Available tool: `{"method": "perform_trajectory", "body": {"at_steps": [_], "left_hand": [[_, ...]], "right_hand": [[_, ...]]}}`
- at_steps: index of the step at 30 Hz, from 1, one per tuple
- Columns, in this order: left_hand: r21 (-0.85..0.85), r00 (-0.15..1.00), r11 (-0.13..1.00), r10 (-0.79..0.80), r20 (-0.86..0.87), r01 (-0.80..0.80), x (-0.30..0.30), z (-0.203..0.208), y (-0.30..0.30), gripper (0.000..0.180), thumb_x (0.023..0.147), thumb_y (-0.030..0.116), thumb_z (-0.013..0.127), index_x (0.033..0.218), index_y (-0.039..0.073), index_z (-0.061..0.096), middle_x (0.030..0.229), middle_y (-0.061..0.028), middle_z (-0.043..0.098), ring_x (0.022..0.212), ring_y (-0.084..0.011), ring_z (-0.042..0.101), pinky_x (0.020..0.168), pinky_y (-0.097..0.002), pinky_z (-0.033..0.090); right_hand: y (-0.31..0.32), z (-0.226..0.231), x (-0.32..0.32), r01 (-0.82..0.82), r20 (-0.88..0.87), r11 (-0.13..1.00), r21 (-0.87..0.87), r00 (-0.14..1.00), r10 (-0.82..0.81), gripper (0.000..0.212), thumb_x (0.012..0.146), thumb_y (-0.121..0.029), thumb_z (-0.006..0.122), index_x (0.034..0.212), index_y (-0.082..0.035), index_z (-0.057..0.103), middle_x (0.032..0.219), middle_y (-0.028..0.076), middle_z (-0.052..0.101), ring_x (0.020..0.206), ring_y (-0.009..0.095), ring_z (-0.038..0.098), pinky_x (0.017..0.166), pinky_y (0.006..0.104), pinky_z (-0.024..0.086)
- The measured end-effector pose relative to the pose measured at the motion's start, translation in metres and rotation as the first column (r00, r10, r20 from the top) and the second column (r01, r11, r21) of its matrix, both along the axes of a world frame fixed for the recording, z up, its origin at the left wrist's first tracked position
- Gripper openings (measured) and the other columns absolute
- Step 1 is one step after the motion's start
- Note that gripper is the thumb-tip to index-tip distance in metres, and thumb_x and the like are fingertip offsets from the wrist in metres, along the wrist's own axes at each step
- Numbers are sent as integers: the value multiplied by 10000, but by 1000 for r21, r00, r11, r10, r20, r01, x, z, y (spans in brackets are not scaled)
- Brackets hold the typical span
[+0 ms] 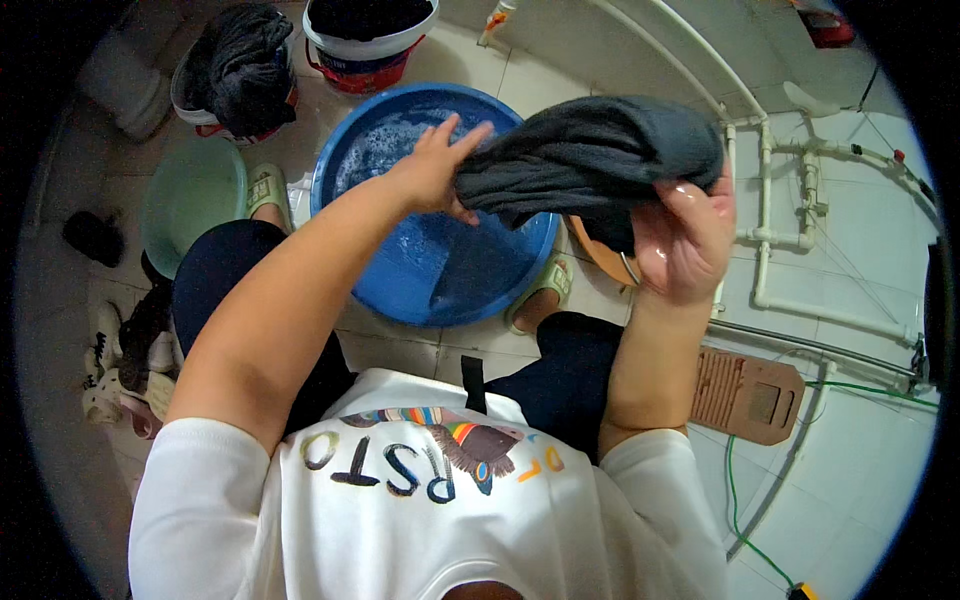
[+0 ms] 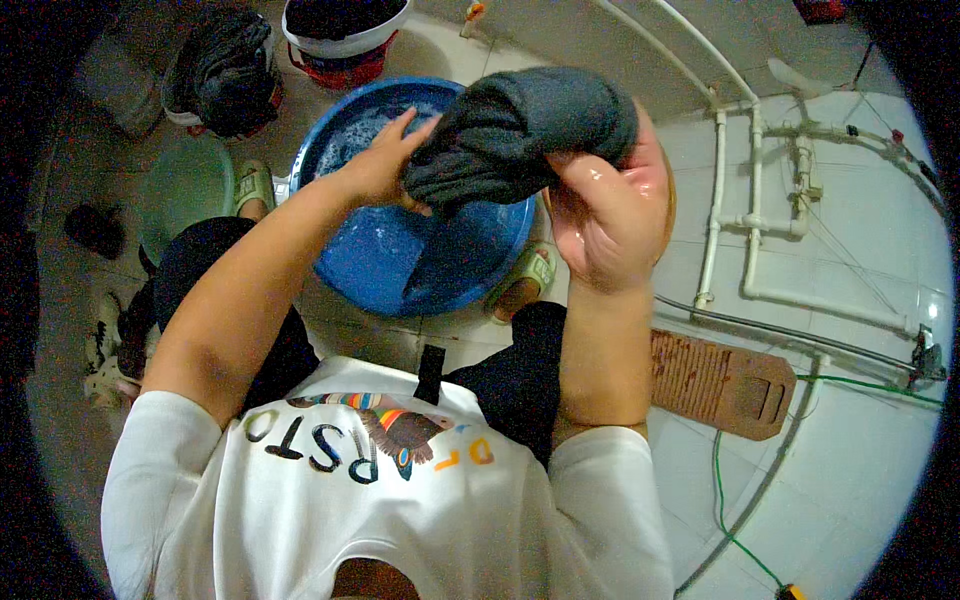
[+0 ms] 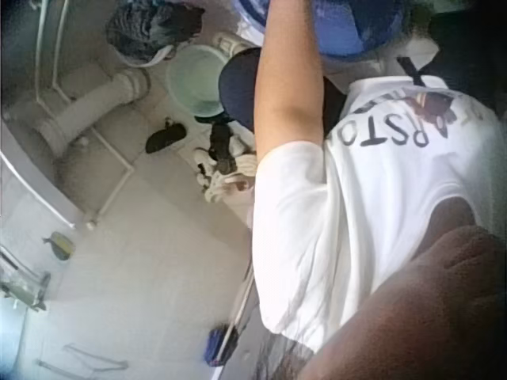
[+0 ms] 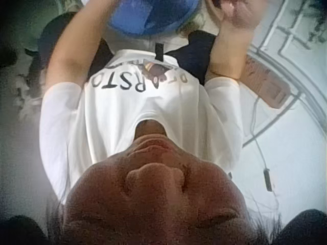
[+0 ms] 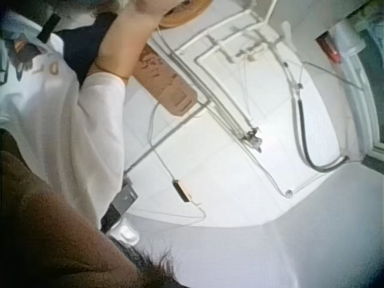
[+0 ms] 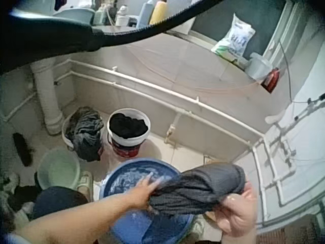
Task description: The person washes dark-colored clothes by hand in a blue basin filled with soapy water. They repeatedly submerge, scrub, and wring out the garments, then transfer them to a brown basin. Later, they wash a patterned cloth in the same manner.
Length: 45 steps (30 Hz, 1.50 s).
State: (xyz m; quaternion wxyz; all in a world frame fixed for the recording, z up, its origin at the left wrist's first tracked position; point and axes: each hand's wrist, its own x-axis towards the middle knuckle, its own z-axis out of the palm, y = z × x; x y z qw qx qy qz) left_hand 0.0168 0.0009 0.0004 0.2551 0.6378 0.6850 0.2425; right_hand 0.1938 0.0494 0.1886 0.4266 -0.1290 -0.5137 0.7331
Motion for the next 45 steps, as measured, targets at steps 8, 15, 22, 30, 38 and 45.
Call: {"method": "perform_trajectory", "body": {"at_steps": [8,15,22,30,38,45], "left_hand": [[-361,723,931,214,657,53,-17,20,5,333,583,107,730,874,20,594,815,-40,600,758,-171,553,714,-275,412],[-83,387,990,120,914,-112,-4,66,-1,562,619,49,715,1118,-9,463,992,-75,564,865,-175,548,785,-281,439],[310,504,951,-280,817,26,9,83,-12,502,561,124,726,1025,25,563,1295,-62,358,1111,-175,406,967,-316,285],[166,-161,953,-127,979,253,21,85,-23,491,626,108,704,1073,26,518,1099,-93,527,1027,-194,484,919,-314,352],[-211,-477,964,110,872,-164,-7,75,-2,354,805,344,547,904,5,568,889,-133,602,820,-225,600,810,-351,459],[-460,-539,875,317,780,-152,-10,62,1,368,809,395,501,845,35,572,867,-121,614,763,-251,611,786,-411,469]], "right_hand": [[51,-21,42,87,-63,989,-121,994,-95,394,631,-42,417,1004,56,502,988,171,555,953,314,526,900,437,377],[92,-137,62,331,557,723,-607,826,90,417,758,-248,484,1079,15,436,1085,178,482,1058,295,453,852,520,386],[27,-191,-13,-307,-50,566,-765,905,423,681,804,-635,264,1203,-103,410,1152,141,482,999,295,521,825,439,452],[9,-154,-28,-499,-387,539,-679,867,314,848,710,-728,269,1199,-52,418,1232,177,414,1139,318,396,971,445,299],[35,-137,-46,-195,-102,672,-714,979,176,543,830,-473,376,1147,-43,471,1176,137,478,1090,283,457,948,423,346],[26,-116,-47,6,137,849,-528,987,79,289,736,-188,566,974,-25,570,921,115,605,805,244,593,762,366,479]]}}
